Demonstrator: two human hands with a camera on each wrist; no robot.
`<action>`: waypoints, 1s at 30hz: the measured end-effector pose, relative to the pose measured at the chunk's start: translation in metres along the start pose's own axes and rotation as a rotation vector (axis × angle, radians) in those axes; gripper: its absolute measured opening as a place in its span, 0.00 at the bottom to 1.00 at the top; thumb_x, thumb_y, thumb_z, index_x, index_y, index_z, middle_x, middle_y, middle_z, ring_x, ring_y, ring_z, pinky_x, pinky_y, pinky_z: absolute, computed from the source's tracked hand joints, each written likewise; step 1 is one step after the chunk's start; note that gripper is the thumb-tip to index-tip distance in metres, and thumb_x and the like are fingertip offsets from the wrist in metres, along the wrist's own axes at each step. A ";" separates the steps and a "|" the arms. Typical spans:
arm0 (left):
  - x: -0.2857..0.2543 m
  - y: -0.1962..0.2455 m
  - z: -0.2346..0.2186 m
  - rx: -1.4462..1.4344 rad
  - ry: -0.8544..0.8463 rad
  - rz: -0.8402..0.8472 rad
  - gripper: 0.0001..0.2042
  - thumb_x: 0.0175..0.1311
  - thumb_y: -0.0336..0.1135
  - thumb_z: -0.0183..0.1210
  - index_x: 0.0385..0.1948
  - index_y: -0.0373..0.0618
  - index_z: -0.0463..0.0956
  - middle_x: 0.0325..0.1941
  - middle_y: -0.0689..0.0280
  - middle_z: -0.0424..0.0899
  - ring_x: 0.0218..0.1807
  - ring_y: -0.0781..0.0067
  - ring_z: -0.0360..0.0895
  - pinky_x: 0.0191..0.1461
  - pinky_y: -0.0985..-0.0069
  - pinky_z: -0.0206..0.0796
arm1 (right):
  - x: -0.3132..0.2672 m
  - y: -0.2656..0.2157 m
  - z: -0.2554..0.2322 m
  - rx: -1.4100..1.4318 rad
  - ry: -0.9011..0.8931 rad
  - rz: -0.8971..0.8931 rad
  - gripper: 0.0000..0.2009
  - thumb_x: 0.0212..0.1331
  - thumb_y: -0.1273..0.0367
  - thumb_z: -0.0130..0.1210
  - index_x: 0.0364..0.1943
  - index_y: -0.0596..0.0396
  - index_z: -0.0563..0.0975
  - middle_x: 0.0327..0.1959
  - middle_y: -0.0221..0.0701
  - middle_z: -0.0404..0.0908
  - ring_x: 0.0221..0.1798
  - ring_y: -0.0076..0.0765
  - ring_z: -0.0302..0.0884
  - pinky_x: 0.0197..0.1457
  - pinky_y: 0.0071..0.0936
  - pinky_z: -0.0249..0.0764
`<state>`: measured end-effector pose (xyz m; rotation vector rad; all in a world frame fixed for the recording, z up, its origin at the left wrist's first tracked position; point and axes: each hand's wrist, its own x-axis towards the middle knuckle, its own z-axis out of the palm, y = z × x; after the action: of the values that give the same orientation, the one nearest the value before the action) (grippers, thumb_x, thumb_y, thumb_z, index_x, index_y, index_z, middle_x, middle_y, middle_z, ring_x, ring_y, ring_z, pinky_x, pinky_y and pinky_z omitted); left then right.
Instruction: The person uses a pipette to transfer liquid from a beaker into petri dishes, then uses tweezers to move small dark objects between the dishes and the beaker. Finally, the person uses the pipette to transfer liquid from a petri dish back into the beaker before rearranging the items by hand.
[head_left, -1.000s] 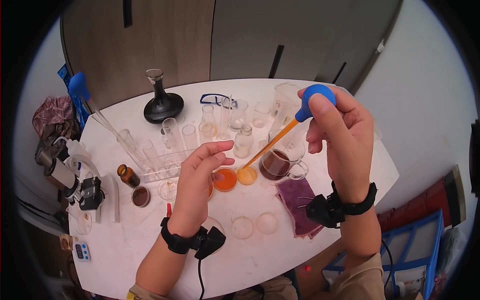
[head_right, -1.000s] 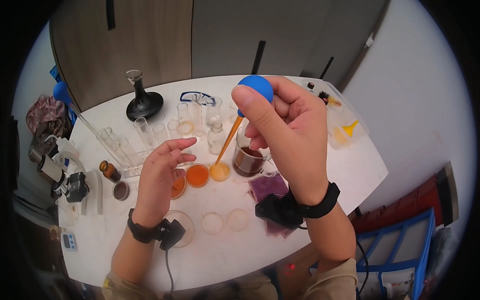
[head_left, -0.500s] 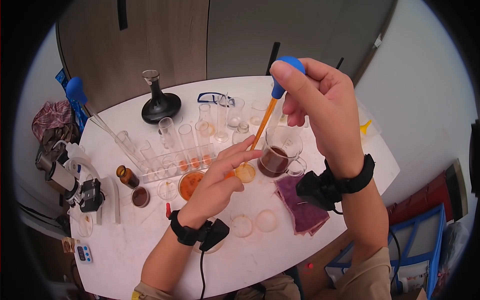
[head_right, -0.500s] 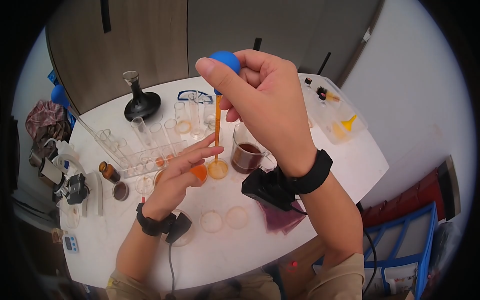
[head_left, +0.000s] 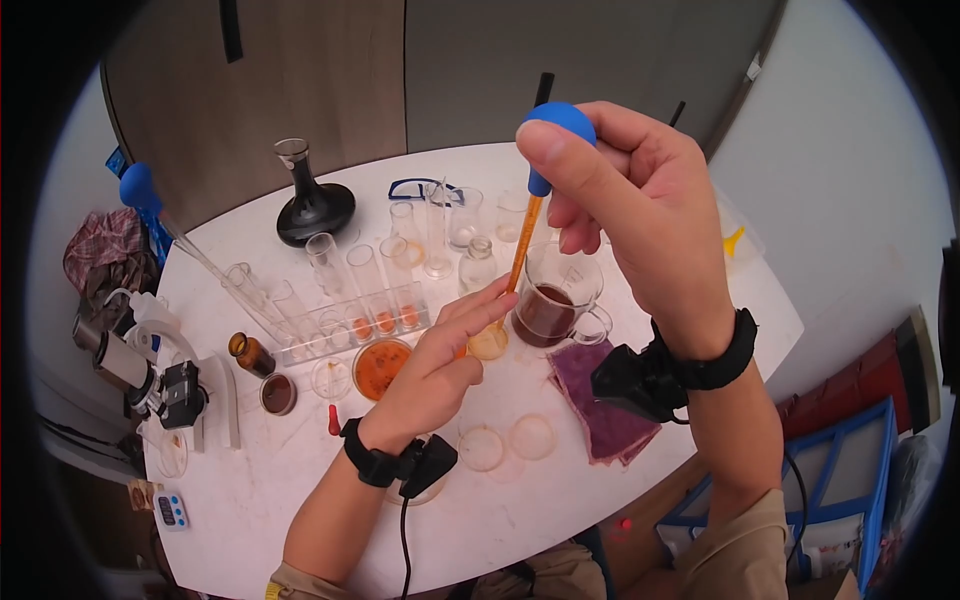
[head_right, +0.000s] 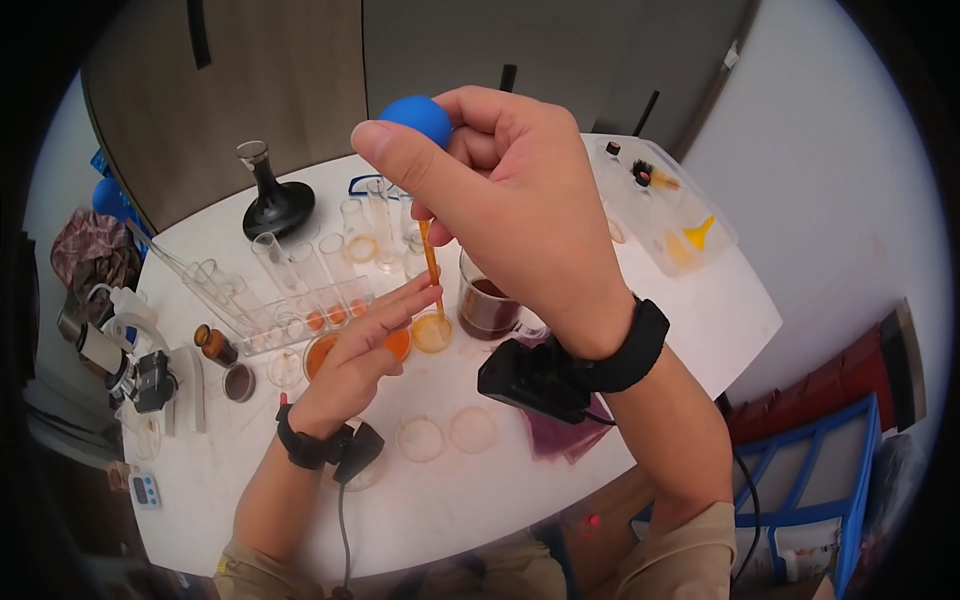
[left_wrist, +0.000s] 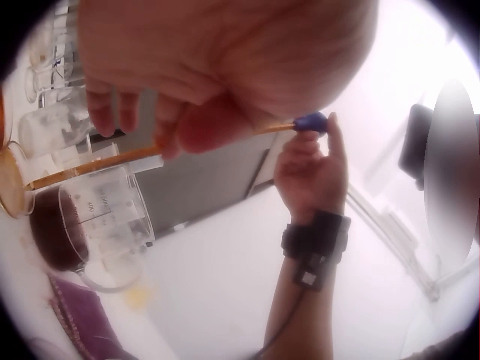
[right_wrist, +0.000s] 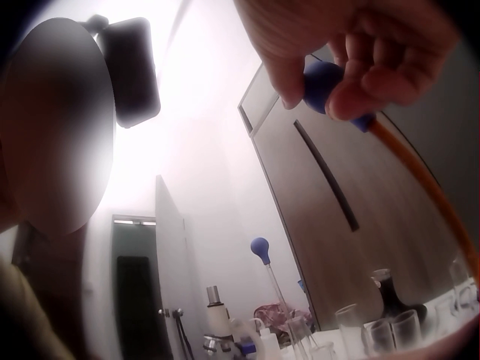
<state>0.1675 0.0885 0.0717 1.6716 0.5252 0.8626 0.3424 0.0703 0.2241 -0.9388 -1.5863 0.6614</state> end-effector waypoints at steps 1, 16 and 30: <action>0.000 0.001 0.001 0.013 -0.003 -0.011 0.42 0.37 0.23 0.45 0.68 0.48 0.68 0.79 0.61 0.55 0.80 0.65 0.49 0.78 0.69 0.42 | -0.001 0.000 0.000 0.000 0.002 0.001 0.14 0.62 0.60 0.64 0.36 0.59 0.81 0.21 0.23 0.79 0.20 0.12 0.73 0.21 0.12 0.67; -0.002 -0.002 0.001 -0.044 0.051 -0.019 0.41 0.40 0.18 0.44 0.68 0.45 0.66 0.78 0.60 0.53 0.80 0.63 0.45 0.79 0.67 0.38 | -0.004 0.003 -0.002 0.010 -0.067 0.028 0.15 0.61 0.60 0.65 0.38 0.58 0.80 0.20 0.23 0.79 0.19 0.11 0.72 0.22 0.10 0.66; -0.005 0.006 0.006 0.135 0.103 0.048 0.38 0.42 0.17 0.46 0.66 0.47 0.68 0.75 0.58 0.58 0.78 0.55 0.48 0.79 0.62 0.40 | -0.012 -0.008 -0.005 0.075 -0.086 0.021 0.15 0.63 0.63 0.63 0.43 0.62 0.80 0.23 0.26 0.79 0.19 0.13 0.72 0.22 0.11 0.67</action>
<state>0.1687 0.0792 0.0753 1.7745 0.6279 0.9702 0.3459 0.0561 0.2254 -0.8822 -1.6178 0.7801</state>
